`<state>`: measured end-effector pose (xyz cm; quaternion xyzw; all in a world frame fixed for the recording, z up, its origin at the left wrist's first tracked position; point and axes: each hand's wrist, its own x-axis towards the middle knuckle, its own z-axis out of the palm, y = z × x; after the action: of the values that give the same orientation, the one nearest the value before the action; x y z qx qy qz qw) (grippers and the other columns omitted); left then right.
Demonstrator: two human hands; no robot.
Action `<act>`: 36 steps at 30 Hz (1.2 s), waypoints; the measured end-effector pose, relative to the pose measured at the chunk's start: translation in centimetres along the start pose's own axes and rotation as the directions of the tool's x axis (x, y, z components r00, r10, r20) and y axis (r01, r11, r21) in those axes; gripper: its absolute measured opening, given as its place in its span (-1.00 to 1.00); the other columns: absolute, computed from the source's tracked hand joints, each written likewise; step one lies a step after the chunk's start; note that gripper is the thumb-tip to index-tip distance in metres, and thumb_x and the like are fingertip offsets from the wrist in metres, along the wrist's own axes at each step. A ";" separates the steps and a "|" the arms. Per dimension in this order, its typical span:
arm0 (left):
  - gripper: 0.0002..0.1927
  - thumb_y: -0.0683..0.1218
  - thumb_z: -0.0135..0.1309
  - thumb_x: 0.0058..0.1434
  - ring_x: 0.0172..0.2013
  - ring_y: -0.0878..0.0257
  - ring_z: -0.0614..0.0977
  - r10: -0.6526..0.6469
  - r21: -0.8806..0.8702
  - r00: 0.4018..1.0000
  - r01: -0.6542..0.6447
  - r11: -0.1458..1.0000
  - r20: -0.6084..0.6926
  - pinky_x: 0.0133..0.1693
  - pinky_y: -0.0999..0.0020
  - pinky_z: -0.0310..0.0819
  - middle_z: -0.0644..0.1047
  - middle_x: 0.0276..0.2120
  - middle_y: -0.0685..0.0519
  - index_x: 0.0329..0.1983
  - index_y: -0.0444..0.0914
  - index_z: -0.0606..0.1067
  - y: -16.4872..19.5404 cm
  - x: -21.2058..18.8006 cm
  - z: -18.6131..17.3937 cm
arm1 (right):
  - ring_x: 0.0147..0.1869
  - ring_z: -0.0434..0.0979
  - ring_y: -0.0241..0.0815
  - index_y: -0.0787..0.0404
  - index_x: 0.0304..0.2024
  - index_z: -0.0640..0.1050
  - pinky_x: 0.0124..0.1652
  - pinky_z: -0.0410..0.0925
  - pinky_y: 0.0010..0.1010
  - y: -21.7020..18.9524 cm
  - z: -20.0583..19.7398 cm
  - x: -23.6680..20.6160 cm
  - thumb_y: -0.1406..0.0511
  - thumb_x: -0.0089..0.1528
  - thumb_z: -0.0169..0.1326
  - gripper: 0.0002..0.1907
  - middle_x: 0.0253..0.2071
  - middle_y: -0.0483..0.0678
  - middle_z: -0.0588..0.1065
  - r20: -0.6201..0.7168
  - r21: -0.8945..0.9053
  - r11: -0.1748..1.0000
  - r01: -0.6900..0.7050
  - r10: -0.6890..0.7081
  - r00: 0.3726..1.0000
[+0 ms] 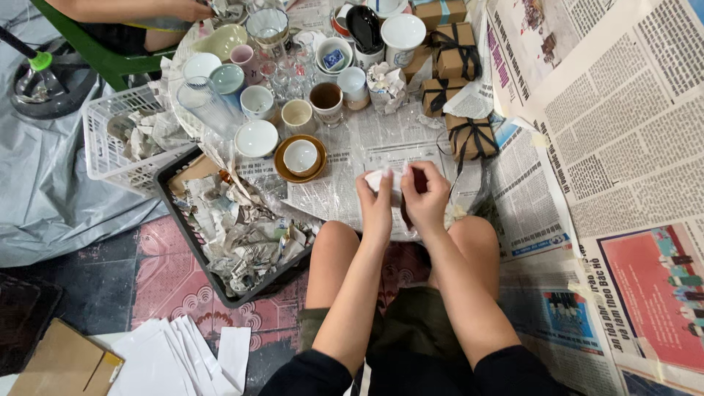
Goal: The person wipes a clear glass tumbler, a small white bowl, and a blue mug with a red cloth. They then unwrap a blue mug from newspaper and wipe it as well. The items are handled one at a time and placed back on the table.
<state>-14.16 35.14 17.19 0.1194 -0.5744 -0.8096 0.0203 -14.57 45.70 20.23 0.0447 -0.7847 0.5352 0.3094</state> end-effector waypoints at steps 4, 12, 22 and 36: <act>-0.27 0.34 -0.23 0.34 0.18 0.06 0.45 -0.328 -0.654 0.941 0.299 0.695 0.082 0.12 0.18 0.37 0.42 0.17 -0.12 0.34 -0.27 0.23 0.9 0.3 1.4 | -0.13 0.45 -0.27 0.36 -0.05 0.46 -0.10 0.37 -0.44 -0.5 1.5 -1.4 0.39 0.41 0.05 -0.88 -0.17 -0.07 0.47 -0.192 0.269 0.963 0.030 0.023 0.981; -0.44 0.22 -0.13 0.46 0.21 0.06 0.42 0.280 0.250 0.959 -0.261 0.932 -0.046 0.25 0.19 0.32 0.34 0.20 -0.14 0.29 -0.28 0.27 -0.1 -1.0 0.0 | -0.21 0.51 -0.34 0.34 -0.12 0.52 -0.19 0.39 -0.49 0.9 -1.1 0.6 0.37 0.36 0.12 -0.88 -0.23 -0.11 0.54 0.128 0.121 0.989 0.083 -0.098 0.987; -0.40 0.28 -0.28 0.34 0.21 0.06 0.41 -0.292 -0.580 0.956 0.221 0.784 -0.029 0.15 0.12 0.40 0.29 0.26 -0.09 0.34 -0.07 0.13 0.1 -0.2 0.9 | -0.27 0.41 -0.38 0.36 -0.10 0.48 -0.24 0.33 -0.50 -0.1 1.5 -0.9 0.32 0.44 0.07 -0.83 -0.30 -0.11 0.47 -0.155 0.256 0.967 -0.013 0.054 0.986; -0.43 0.31 -0.30 0.36 0.03 0.20 0.50 -0.361 -0.537 0.931 0.332 0.776 0.055 0.05 0.14 0.39 0.42 0.09 -0.01 0.24 -0.11 0.24 1.0 0.1 0.1 | -0.16 0.45 -0.26 0.37 -0.09 0.48 -0.12 0.37 -0.45 1.3 1.5 -1.7 0.43 0.37 0.10 -0.89 -0.20 -0.07 0.48 -0.154 0.253 0.965 0.067 -0.028 0.988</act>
<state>-14.35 34.93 18.14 0.2329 -0.2918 -0.9241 -0.0817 -14.42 44.55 17.92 0.0633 -0.6819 0.6269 0.3714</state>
